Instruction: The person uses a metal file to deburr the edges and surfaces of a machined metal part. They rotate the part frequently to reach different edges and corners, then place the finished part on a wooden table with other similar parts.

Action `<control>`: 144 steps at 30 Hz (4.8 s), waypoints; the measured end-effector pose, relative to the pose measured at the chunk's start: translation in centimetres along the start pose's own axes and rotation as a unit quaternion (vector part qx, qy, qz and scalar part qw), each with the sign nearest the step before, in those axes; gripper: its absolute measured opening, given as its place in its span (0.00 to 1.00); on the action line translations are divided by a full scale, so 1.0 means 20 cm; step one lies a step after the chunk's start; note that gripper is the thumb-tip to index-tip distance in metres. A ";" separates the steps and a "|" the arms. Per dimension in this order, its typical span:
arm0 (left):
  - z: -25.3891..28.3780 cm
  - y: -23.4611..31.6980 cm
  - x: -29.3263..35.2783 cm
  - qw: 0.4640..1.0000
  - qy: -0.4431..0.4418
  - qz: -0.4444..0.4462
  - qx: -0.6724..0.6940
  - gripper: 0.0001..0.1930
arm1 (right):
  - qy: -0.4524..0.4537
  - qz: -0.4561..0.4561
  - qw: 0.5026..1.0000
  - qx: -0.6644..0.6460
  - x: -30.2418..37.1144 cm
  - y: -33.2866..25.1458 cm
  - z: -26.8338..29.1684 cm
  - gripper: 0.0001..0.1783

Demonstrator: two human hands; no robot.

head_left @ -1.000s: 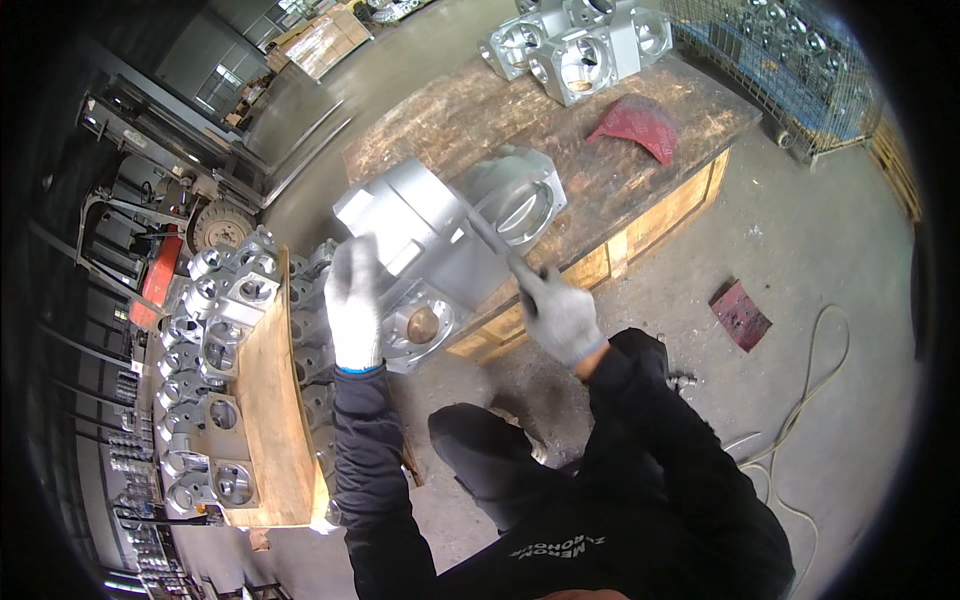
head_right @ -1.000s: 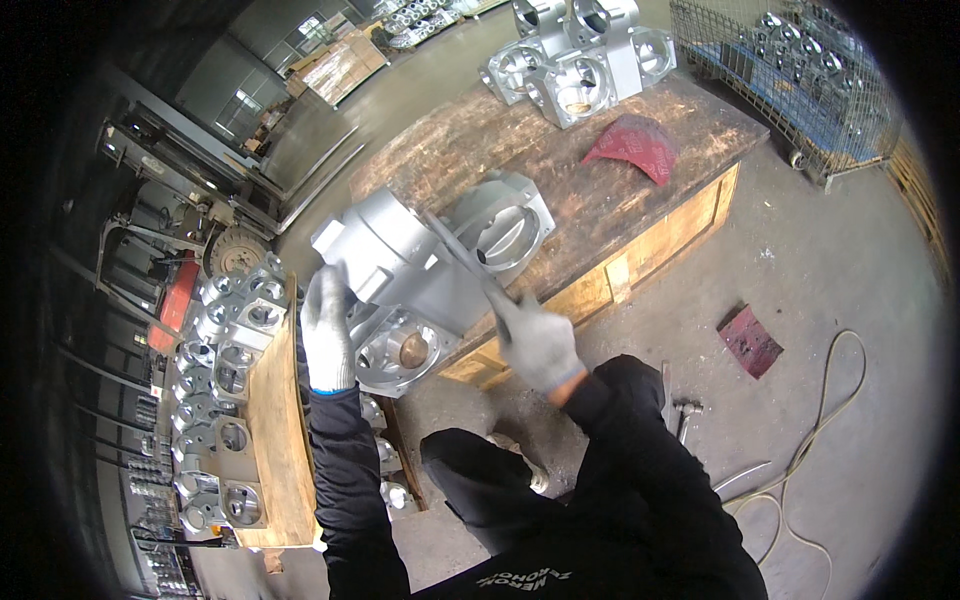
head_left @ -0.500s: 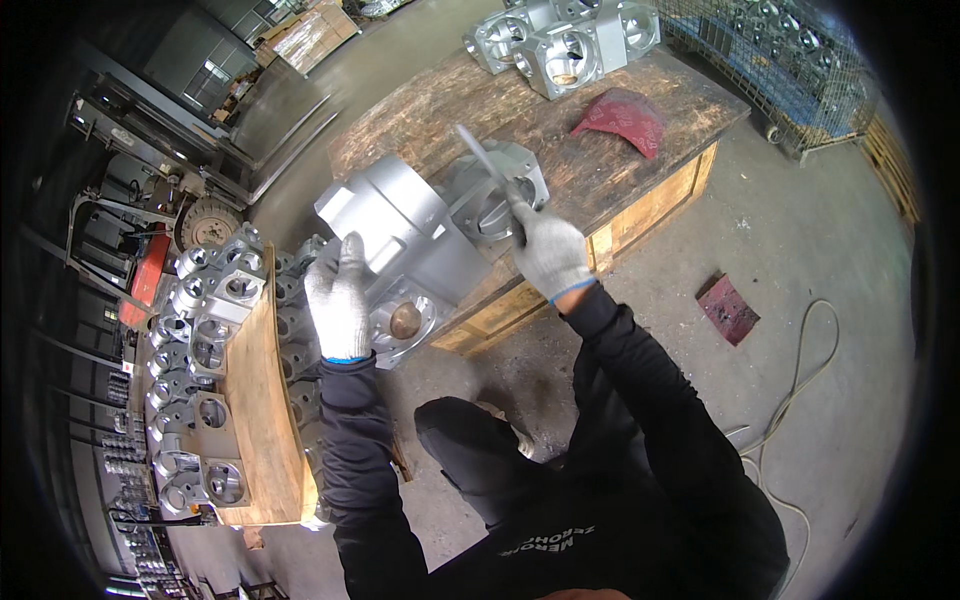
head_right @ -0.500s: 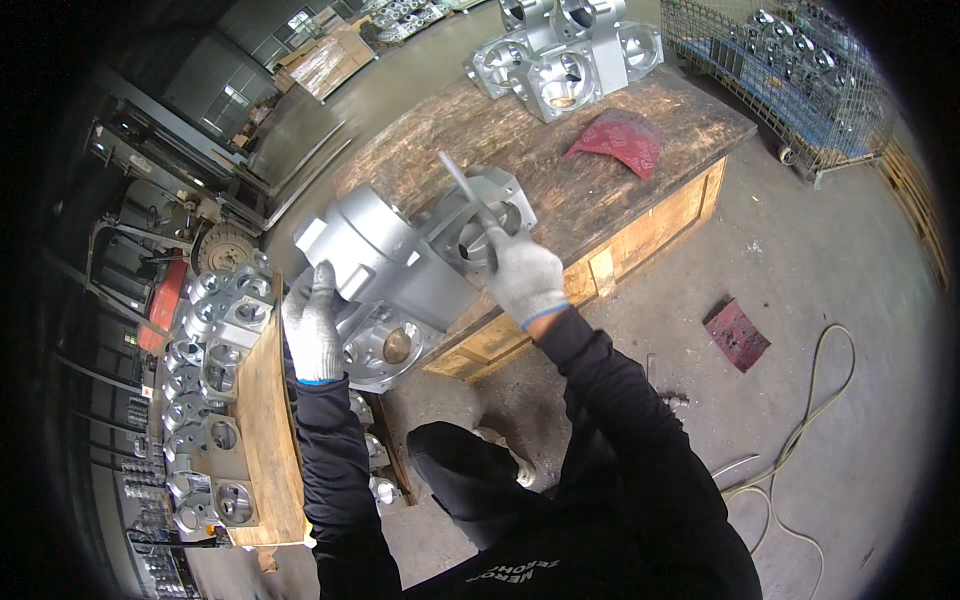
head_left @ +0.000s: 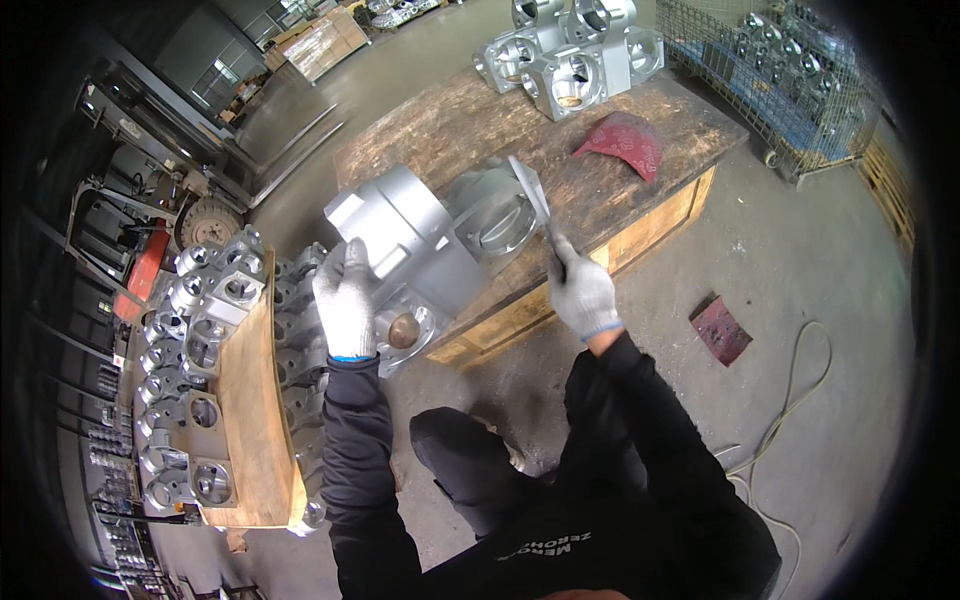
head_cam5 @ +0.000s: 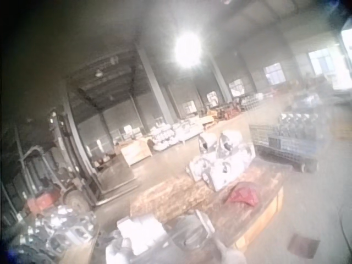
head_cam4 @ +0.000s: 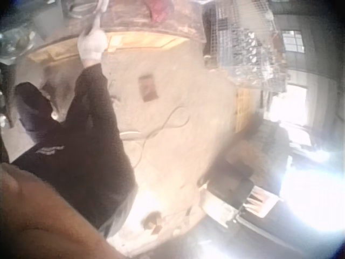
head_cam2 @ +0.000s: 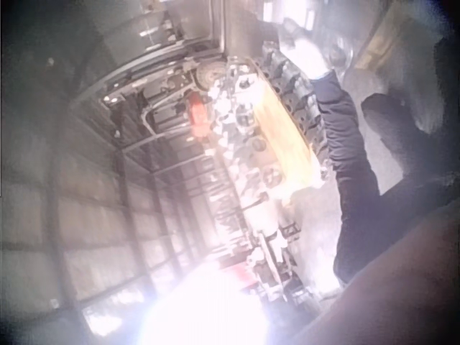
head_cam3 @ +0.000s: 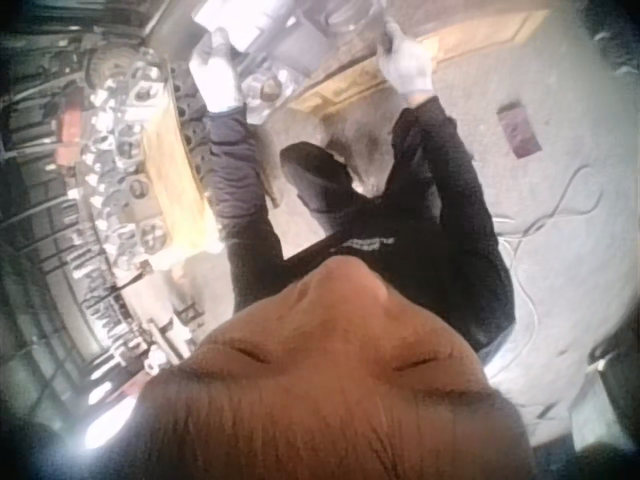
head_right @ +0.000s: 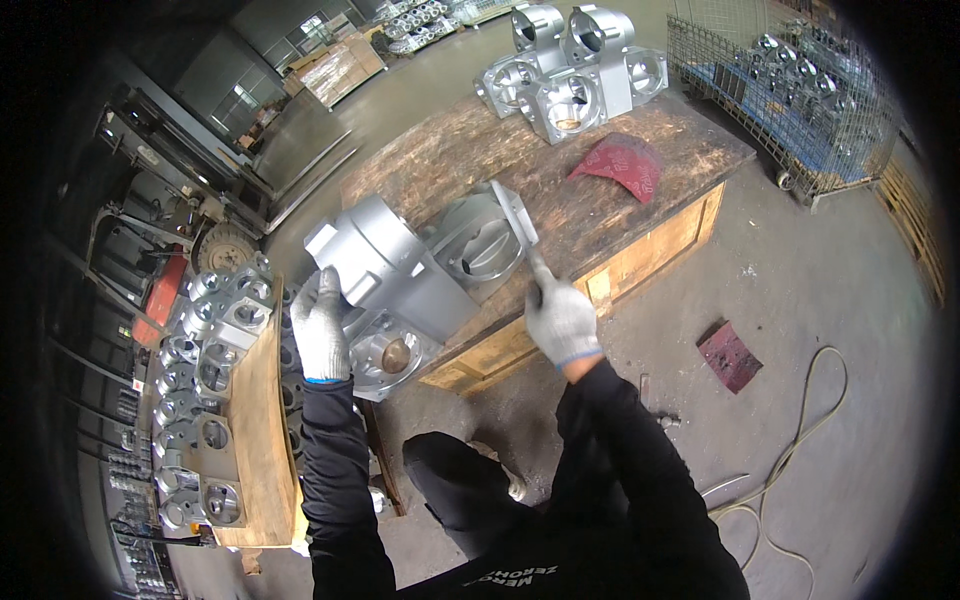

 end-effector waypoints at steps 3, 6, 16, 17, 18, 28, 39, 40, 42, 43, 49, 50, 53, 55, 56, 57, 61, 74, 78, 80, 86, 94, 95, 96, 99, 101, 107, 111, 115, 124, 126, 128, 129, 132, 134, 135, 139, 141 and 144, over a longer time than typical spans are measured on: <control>0.00 -0.01 -0.01 1.000 -0.022 0.008 -0.012 0.20 | 0.075 0.060 0.990 0.101 -0.08 0.02 0.03 0.29; 0.03 -0.02 -0.03 1.000 -0.002 0.019 -0.023 0.27 | 0.039 -0.019 0.997 0.056 -0.33 0.23 -0.02 0.26; -0.06 -0.07 -0.16 0.964 0.229 -0.132 -0.012 0.26 | 0.013 -0.164 0.911 -0.378 -0.68 0.51 -0.35 0.34; -0.07 -0.11 -0.17 0.968 0.226 -0.099 0.035 0.25 | 0.018 -0.154 0.913 -0.378 -0.69 0.50 -0.36 0.34; -0.08 -0.11 -0.17 0.966 0.230 -0.112 0.040 0.23 | 0.006 -0.175 0.911 -0.374 -0.69 0.51 -0.38 0.34; 0.43 -0.10 -0.46 0.990 0.115 -0.070 -0.044 0.24 | 0.007 -0.196 0.895 -0.400 0.02 0.10 -0.36 0.31; 0.61 -0.24 -0.60 0.988 0.088 0.010 0.130 0.24 | -0.054 -0.095 0.946 -0.304 -0.05 -0.12 -0.08 0.18; 0.60 -0.24 -0.59 0.989 0.076 0.012 0.128 0.24 | -0.074 -0.014 0.965 -0.251 -0.12 -0.26 -0.02 0.20; 0.62 -0.24 -0.57 0.988 0.070 0.032 0.135 0.26 | -0.088 0.057 0.968 -0.228 -0.21 -0.48 0.06 0.21; 0.62 -0.25 -0.55 0.984 0.070 0.032 0.162 0.26 | -0.094 0.085 0.968 -0.216 -0.26 -0.59 0.08 0.22; 0.58 -0.26 -0.49 0.982 0.041 -0.019 0.185 0.30 | -0.219 0.286 0.932 -0.039 -0.42 -1.25 0.13 0.23; 0.59 -0.28 -0.49 0.981 0.060 -0.007 0.187 0.24 | -0.218 0.298 0.929 0.019 -0.44 -1.35 0.12 0.22; 0.61 -0.36 -0.49 0.978 0.082 0.054 0.186 0.24 | -0.253 0.316 0.899 0.166 -0.46 -1.58 0.07 0.22; 0.63 -0.37 -0.46 0.984 0.068 0.030 0.162 0.29 | -0.229 0.339 0.877 0.252 -0.47 -1.69 0.07 0.21; 0.63 -0.39 -0.42 0.986 0.058 0.016 0.153 0.33 | -0.226 0.347 0.858 0.305 -0.48 -1.72 0.06 0.21; 0.63 -0.42 -0.39 0.989 0.048 0.020 0.141 0.36 | -0.245 0.361 0.827 0.354 -0.48 -1.75 0.02 0.21; 0.55 -0.56 -0.33 0.985 0.038 0.076 0.147 0.38 | -0.313 0.332 0.806 0.376 -0.60 -1.87 -0.06 0.23; 0.56 -0.40 -0.28 0.996 0.081 -0.014 0.026 0.33 | -0.412 0.322 0.746 0.414 -0.65 -2.15 -0.36 0.23; 0.71 -0.50 -0.04 0.984 0.138 -0.077 0.077 0.23 | -0.442 0.241 0.726 0.468 -0.63 -2.13 -0.35 0.22; 0.74 -0.59 0.11 0.974 0.193 -0.100 0.061 0.21 | -0.385 0.307 0.723 0.484 -0.59 -2.17 -0.36 0.24; 0.72 -0.96 0.63 0.930 0.337 -0.129 -0.067 0.14 | -0.417 0.258 0.689 0.533 -0.50 -2.24 -0.39 0.20; 0.88 -1.41 0.80 0.899 0.392 0.030 -0.194 0.14 | -0.389 0.357 0.670 0.521 -0.49 -2.21 -0.53 0.15; 0.89 -1.41 0.81 0.895 0.402 0.029 -0.189 0.13 | -0.400 0.305 0.674 0.540 -0.51 -2.20 -0.53 0.15; 0.90 -1.41 0.82 0.891 0.412 0.027 -0.186 0.13 | -0.406 0.246 0.698 0.535 -0.52 -2.18 -0.52 0.16; 0.88 -1.37 0.81 0.903 0.386 0.005 -0.189 0.12 | -0.418 0.321 0.689 0.498 -0.43 -2.22 -0.62 0.19; 0.86 -1.36 0.80 0.918 0.347 -0.007 -0.191 0.12 | -0.456 0.332 0.645 0.515 -0.40 -2.23 -0.65 0.25; 0.89 -1.37 0.82 0.890 0.401 0.019 -0.216 0.10 | -0.479 0.264 0.692 0.471 -0.45 -2.13 -0.64 0.26; 0.84 -1.26 0.81 0.898 0.371 -0.027 -0.235 0.10 | -0.416 0.322 0.722 0.450 -0.50 -2.05 -0.63 0.25; 0.80 -0.97 0.70 0.910 0.367 -0.115 -0.152 0.11 | -0.332 0.395 0.791 0.328 -0.45 -2.06 -0.28 0.23; 0.52 -0.62 -0.25 0.934 -0.013 0.010 0.357 0.25 | -0.237 0.409 0.840 0.269 -0.34 -1.98 0.03 0.22; 0.50 -0.66 -0.32 0.911 -0.012 0.011 0.413 0.27 | -0.222 0.416 0.842 0.262 -0.35 -1.94 0.09 0.22; 0.50 -0.71 -0.36 0.911 0.002 0.019 0.412 0.26 | -0.181 0.423 0.855 0.238 -0.38 -1.90 0.17 0.22; 0.49 -0.74 -0.37 0.907 0.006 0.053 0.418 0.25 | -0.168 0.441 0.852 0.225 -0.38 -1.88 0.19 0.22; 0.52 -0.70 -0.40 0.910 0.014 0.056 0.410 0.25 | -0.156 0.387 0.889 0.191 -0.47 -1.75 0.21 0.21; 0.55 -0.63 -0.37 0.927 0.006 0.058 0.370 0.25 | -0.184 0.338 0.909 0.159 -0.54 -1.65 0.19 0.22; 0.57 -0.59 -0.35 0.935 0.000 0.051 0.352 0.26 | -0.228 0.301 0.916 0.135 -0.58 -1.60 0.17 0.23; 0.64 -0.32 -0.40 0.999 0.009 -0.010 0.032 0.33 | -0.403 0.078 0.911 0.044 -0.71 -1.41 0.09 0.28; 0.61 -0.26 -0.47 1.000 0.009 -0.019 -0.010 0.31 | -0.422 0.064 0.904 0.028 -0.76 -1.42 0.09 0.28; 0.57 -0.20 -0.61 0.998 0.029 -0.028 -0.041 0.26 | -0.454 0.056 0.889 0.029 -0.77 -1.45 0.04 0.30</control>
Point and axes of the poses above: each hand's wrist, its own x-axis away from the middle knuckle, its own z-axis out of the back of the hand, y = z × x, the point moved 8 cm from there along -x, towards the middle knuckle, and after that the axes turned 12 degrees about -y, right-handed, at the moved point
